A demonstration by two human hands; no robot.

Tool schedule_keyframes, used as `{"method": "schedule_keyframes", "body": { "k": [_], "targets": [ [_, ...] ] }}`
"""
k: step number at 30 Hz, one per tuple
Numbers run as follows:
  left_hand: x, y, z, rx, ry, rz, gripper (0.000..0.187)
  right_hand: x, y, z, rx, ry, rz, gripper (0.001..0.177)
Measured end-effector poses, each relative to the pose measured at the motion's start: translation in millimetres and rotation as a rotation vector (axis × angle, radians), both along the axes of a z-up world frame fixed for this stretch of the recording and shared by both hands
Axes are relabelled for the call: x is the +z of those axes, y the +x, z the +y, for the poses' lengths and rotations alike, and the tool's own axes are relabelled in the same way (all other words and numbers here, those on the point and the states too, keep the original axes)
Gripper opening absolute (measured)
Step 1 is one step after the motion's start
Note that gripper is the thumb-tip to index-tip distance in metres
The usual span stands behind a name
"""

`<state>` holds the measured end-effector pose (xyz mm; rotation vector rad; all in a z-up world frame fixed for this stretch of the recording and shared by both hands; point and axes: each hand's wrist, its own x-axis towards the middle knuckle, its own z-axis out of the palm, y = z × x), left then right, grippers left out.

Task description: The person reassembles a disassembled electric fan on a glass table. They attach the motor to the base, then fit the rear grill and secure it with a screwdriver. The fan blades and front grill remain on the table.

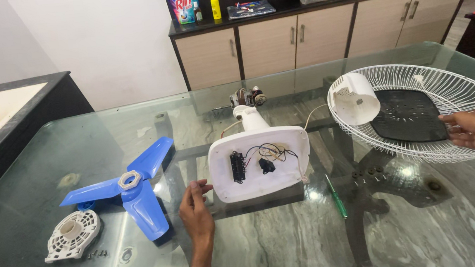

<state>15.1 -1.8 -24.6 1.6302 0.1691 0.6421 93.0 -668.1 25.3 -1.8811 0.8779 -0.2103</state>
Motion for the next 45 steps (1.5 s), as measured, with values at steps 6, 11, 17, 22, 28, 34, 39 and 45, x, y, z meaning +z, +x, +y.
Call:
{"method": "schedule_keyframes", "body": {
  "k": [6,11,17,22,28,34,39,45],
  "targets": [
    [1,-1,0,-0.01,-0.004,0.006,0.052,1,11,3,-0.041,0.221,0.03,0.046],
    [0,-2,0,-0.009,0.012,0.036,0.054,-3,3,-4,-0.047,0.381,-0.111,0.031],
    [-1,0,1,-0.025,-0.033,-0.003,0.055,3,2,-8,-0.036,0.575,-0.269,0.019],
    [0,-1,2,-0.02,-0.03,0.011,0.055,7,-3,-13,-0.086,0.473,-0.443,0.018],
    [2,-1,0,-0.012,-0.033,0.022,0.054,7,-31,-36,-0.107,0.354,-0.592,0.026],
    [5,-5,-1,0.034,0.005,-0.056,0.05,19,-73,-38,-0.074,0.312,-0.699,0.031],
    [11,-19,-7,0.123,0.117,-0.129,0.045,26,-120,8,-0.034,0.223,-0.82,0.033],
    [24,-47,-19,0.252,0.651,-0.503,0.065,38,-152,87,0.044,0.302,-0.936,0.03]
  ]
}}
